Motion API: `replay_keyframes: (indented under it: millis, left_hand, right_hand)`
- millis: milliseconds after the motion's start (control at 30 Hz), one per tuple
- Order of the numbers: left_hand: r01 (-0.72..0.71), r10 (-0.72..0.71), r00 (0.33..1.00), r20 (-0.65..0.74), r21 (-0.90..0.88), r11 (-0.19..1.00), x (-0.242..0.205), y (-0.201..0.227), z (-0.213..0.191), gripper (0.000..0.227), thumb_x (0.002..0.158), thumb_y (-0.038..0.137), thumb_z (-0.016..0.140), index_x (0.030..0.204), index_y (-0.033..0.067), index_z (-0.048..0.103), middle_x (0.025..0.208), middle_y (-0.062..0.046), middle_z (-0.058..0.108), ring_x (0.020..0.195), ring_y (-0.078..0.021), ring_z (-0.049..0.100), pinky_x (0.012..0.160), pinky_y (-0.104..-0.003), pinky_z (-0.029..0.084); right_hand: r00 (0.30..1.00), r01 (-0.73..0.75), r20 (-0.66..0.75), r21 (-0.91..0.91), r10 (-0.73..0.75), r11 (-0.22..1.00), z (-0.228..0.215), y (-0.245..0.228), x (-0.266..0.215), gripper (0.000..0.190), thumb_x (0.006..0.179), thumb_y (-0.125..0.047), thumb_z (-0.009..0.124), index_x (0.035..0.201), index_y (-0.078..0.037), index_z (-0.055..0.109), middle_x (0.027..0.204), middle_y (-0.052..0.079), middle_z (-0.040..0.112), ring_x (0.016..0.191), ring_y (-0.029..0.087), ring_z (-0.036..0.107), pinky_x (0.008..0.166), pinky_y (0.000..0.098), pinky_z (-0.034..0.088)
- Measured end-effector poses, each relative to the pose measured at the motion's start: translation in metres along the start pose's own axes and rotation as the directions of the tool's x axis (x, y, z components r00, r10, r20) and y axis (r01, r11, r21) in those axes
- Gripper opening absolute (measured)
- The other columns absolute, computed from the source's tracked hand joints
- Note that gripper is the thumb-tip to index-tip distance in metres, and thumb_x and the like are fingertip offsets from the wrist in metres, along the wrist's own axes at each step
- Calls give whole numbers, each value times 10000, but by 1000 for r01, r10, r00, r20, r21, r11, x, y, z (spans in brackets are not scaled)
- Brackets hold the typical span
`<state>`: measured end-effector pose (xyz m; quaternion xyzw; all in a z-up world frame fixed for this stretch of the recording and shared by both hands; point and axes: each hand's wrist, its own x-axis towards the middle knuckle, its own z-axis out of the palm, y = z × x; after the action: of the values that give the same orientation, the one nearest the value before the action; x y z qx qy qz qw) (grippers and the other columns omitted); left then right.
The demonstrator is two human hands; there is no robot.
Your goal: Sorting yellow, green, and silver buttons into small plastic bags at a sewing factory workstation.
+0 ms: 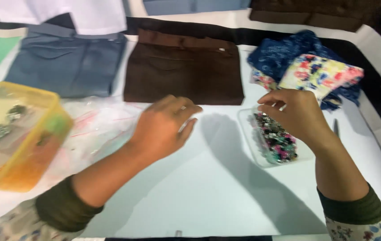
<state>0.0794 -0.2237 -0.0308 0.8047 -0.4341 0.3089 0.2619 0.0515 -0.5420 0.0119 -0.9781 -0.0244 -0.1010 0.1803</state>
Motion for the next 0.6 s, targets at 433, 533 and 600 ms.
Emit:
replay_keyframes:
  millis: [433,533,600]
  left_hand:
    - [165,-95,943,319,-201,966,65,74,217,126,852,143,722,961,163,784,839,-23,694,896,-226,631,994,-422,382]
    - [229,-151,896,417,-144,963,75,73,239,137,817,127,746,946,139,788,801,-33,701,903,-230,615,1036,-487,283]
    - [249,-171,866,470,-108,962,78,71,250,128,787,102,738,902,114,793,738,-56,683,869,-255,602,1022,-509,282]
  right_hand:
    - [978,-159,128,-43,164,986,25,122,-15,276,832,-54,747,1098,-102,799,907,116,806,890,313,763,807,413,590]
    - [970,-134,202,-38,139,990,39,119,-10,294,823,-44,745,1107,-108,786,945,126,808,943,343,752,813,442,595]
    - [954,-167,236,-93,185,981,48,118,-11,319,805,-71,788,1120,-125,796,996,98,803,951,297,756,826,401,591]
